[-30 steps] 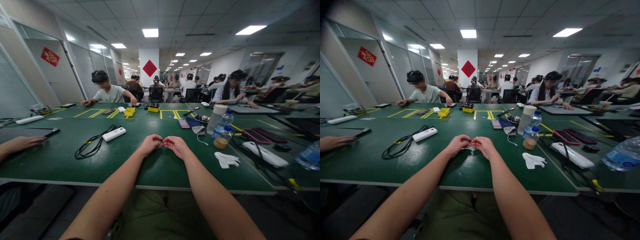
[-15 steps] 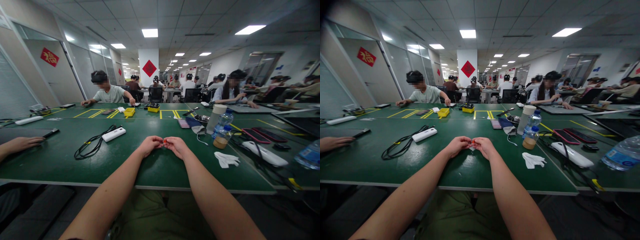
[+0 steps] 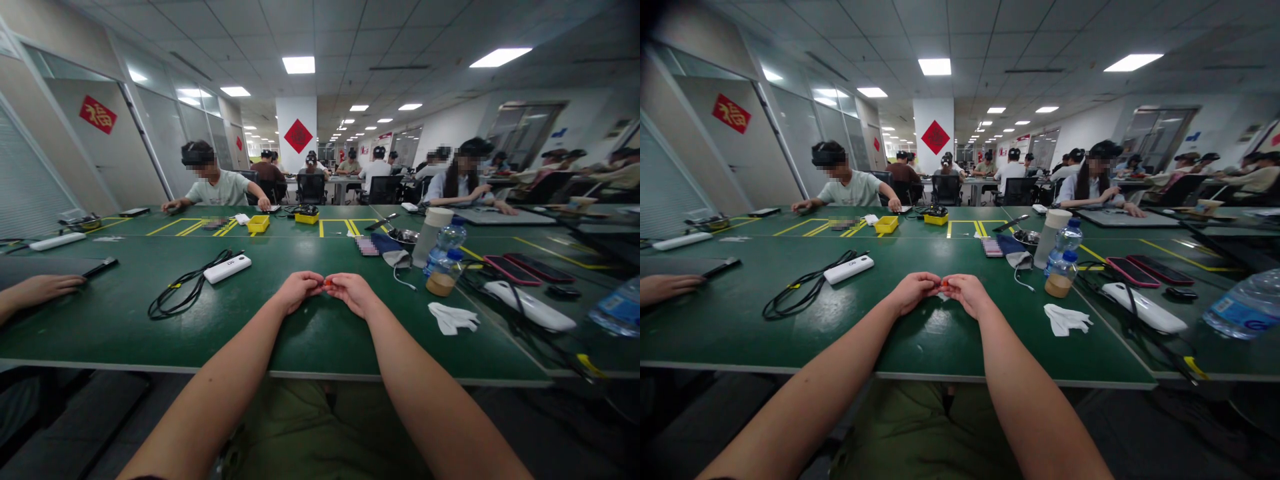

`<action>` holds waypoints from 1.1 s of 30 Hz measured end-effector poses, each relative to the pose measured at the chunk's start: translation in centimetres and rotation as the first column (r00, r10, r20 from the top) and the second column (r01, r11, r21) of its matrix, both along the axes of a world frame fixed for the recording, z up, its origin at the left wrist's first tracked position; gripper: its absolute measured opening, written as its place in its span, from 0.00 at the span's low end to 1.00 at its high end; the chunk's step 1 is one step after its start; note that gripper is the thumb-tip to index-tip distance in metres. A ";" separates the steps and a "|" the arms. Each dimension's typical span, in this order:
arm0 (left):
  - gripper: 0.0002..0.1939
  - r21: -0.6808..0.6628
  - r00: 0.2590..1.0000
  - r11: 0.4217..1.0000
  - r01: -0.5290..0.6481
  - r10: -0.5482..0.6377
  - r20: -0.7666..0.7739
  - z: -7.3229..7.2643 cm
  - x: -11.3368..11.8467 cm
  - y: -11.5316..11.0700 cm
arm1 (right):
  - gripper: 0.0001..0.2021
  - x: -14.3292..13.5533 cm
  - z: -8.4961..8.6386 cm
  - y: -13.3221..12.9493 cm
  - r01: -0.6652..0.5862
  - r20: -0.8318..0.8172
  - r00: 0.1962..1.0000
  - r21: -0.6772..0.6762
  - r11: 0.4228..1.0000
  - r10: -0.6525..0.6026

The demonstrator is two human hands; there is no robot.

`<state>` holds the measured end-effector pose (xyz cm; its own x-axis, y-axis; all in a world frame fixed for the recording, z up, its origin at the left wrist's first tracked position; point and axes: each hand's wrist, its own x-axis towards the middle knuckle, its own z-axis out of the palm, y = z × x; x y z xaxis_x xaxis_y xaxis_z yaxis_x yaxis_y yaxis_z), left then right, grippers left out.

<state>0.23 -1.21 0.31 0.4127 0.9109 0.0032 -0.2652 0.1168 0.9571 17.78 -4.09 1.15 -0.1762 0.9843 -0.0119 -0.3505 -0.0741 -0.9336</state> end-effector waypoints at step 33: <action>0.14 0.292 0.987 0.955 0.050 -0.001 -0.163 0.8 0.3 -1.2 | 0.16 -0.3 -0.7 0.5 0.102 0.182 0.971 0.267 0.958 -0.154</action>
<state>0.57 -2.43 1.07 0.4528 0.8684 0.2021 -0.1072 -0.1720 0.9792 17.43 -3.62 0.44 -0.0686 0.9731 0.2199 -0.1472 0.2082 -0.9670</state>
